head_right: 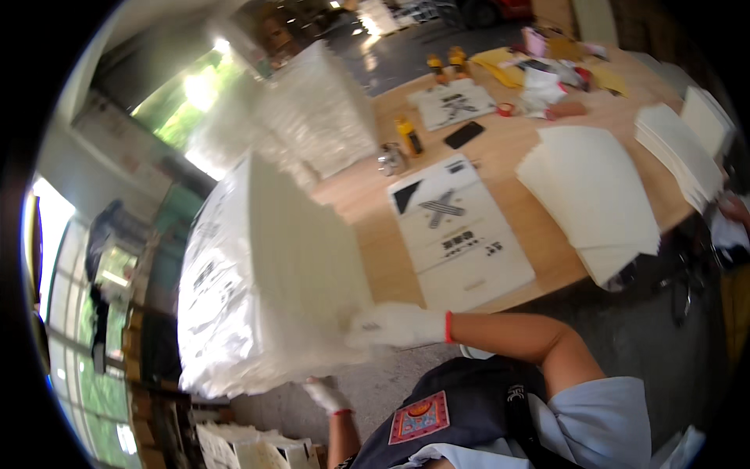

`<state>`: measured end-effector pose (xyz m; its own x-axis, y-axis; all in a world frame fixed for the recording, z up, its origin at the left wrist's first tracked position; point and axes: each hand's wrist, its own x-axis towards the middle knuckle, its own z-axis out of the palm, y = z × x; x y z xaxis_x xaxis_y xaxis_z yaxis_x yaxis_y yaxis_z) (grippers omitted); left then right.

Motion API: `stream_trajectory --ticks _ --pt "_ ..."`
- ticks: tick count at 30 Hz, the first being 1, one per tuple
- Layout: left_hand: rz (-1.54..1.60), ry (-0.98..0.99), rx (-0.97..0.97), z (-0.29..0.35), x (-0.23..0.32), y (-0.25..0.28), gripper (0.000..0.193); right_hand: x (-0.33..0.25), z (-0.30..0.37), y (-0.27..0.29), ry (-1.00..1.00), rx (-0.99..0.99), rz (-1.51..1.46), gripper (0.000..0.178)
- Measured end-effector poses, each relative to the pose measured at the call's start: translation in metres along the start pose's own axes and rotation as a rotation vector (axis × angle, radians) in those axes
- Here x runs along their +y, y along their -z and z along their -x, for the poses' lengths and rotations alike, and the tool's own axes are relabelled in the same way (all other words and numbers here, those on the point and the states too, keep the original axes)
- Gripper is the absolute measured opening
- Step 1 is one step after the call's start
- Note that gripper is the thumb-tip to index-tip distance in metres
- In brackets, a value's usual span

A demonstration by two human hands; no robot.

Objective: The person repeatedly picks up sheets of white paper from a stack on a table and places them into a clear plastic bag. The process is repeated continuously throughout the video.

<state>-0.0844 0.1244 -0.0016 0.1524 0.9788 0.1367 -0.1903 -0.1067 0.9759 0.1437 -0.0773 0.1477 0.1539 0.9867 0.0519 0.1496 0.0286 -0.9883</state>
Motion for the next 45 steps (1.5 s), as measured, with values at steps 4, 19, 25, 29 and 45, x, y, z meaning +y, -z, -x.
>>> stream_trajectory --ticks 4,19,25,29,45 --pt "-0.489 0.004 -1.017 0.100 -0.058 -0.057 0.020 0.105 0.087 -0.023 -0.374 0.119 0.135 0.035" --pt "-0.871 -0.377 -1.548 0.097 -0.088 -0.293 0.019 0.126 0.216 -0.043 -0.680 0.736 0.036 0.031" --pt "-0.735 -0.197 -1.479 0.091 -0.062 -0.306 0.029 0.139 0.189 0.003 -0.468 0.819 -0.288 0.027" --pt "-0.758 -0.583 -1.428 0.097 -0.042 -0.319 0.039 0.165 0.123 0.059 -0.501 1.048 0.188 0.045" --pt "-0.138 -0.050 -1.517 0.155 0.065 -0.321 0.009 0.109 0.136 0.075 -0.326 0.981 0.204 0.031"
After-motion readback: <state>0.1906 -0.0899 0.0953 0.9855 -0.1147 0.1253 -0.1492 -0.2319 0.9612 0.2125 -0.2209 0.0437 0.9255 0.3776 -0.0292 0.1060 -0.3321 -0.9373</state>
